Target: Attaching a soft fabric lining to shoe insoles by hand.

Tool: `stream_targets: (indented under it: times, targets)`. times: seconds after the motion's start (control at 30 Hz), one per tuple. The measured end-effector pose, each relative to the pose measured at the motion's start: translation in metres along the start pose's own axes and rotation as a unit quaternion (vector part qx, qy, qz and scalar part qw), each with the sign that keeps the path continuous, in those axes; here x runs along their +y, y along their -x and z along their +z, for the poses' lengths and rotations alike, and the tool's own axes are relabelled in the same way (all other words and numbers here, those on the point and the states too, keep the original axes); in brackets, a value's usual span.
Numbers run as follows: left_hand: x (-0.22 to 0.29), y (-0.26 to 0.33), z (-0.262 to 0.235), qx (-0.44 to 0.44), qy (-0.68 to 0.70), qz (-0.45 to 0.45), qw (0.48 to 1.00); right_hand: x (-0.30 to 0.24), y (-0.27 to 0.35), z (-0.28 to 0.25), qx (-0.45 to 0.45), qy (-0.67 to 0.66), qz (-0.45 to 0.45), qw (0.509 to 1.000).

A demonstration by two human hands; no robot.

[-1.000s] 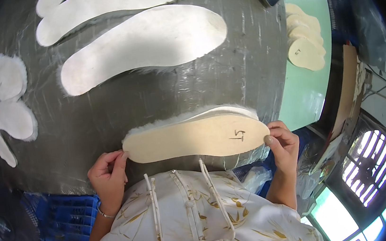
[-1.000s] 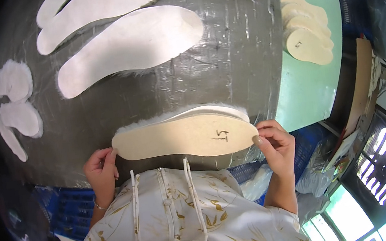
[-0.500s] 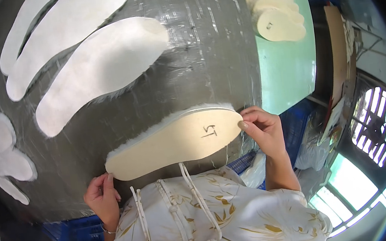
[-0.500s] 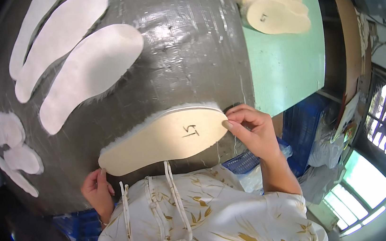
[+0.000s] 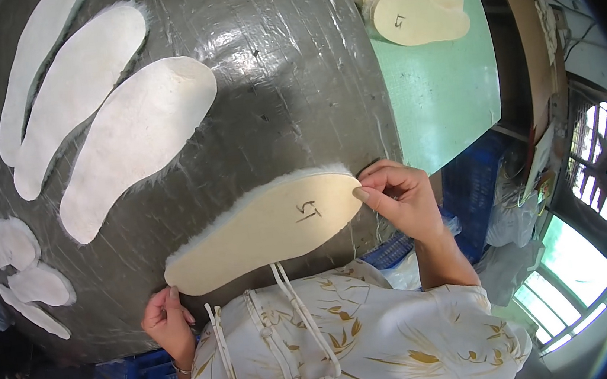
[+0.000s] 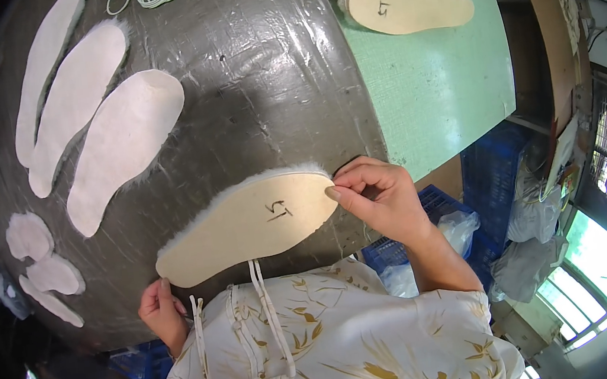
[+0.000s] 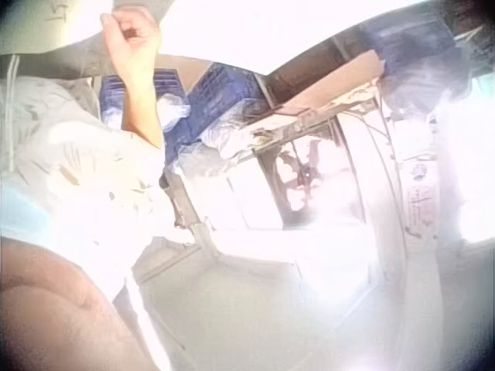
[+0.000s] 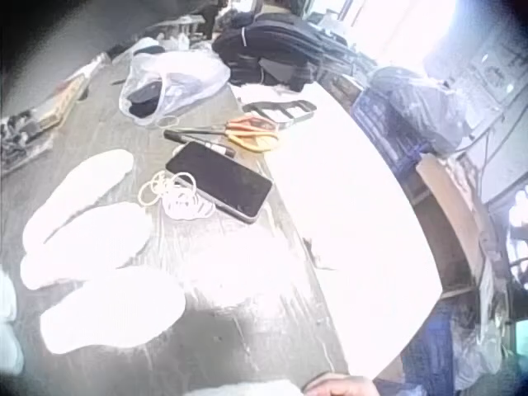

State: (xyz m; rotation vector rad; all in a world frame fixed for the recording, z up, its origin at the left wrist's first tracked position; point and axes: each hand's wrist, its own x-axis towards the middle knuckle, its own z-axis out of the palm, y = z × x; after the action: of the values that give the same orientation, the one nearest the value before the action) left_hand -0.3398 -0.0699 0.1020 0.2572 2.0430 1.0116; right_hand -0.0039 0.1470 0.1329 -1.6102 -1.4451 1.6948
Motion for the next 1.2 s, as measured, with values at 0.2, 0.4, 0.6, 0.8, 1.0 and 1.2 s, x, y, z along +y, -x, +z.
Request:
stream_targets:
  times: [0.2, 0.4, 0.6, 0.8, 1.0, 1.2]
  targets:
    - [0.0, 0.0, 0.001, 0.009, 0.003, 0.004, 1.0, 0.005, -0.001, 0.001, 0.0, 0.022, -0.027, 0.999]
    - [0.0, 0.0, 0.0, 0.0, 0.003, 0.012, 1.0, 0.004, -0.001, 0.001, 0.004, 0.029, -0.017, 0.999]
    - [0.001, 0.001, 0.004, 0.0, 0.003, 0.012, 1.0, 0.01, -0.003, -0.001, 0.012, 0.052, -0.041, 0.998]
    - [0.005, 0.002, 0.009, 0.016, 0.004, 0.021, 1.0, 0.005, -0.001, 0.006, 0.037, 0.087, -0.048, 0.994]
    - [0.014, 0.002, 0.014, 0.001, 0.033, 0.036, 0.999, 0.0, -0.001, 0.012, 0.097, 0.152, -0.064, 0.982]
    - [0.012, 0.003, 0.016, 0.054, -0.125, 0.296, 0.946, 0.007, 0.0, 0.001, 0.12, 0.033, -0.004, 0.992]
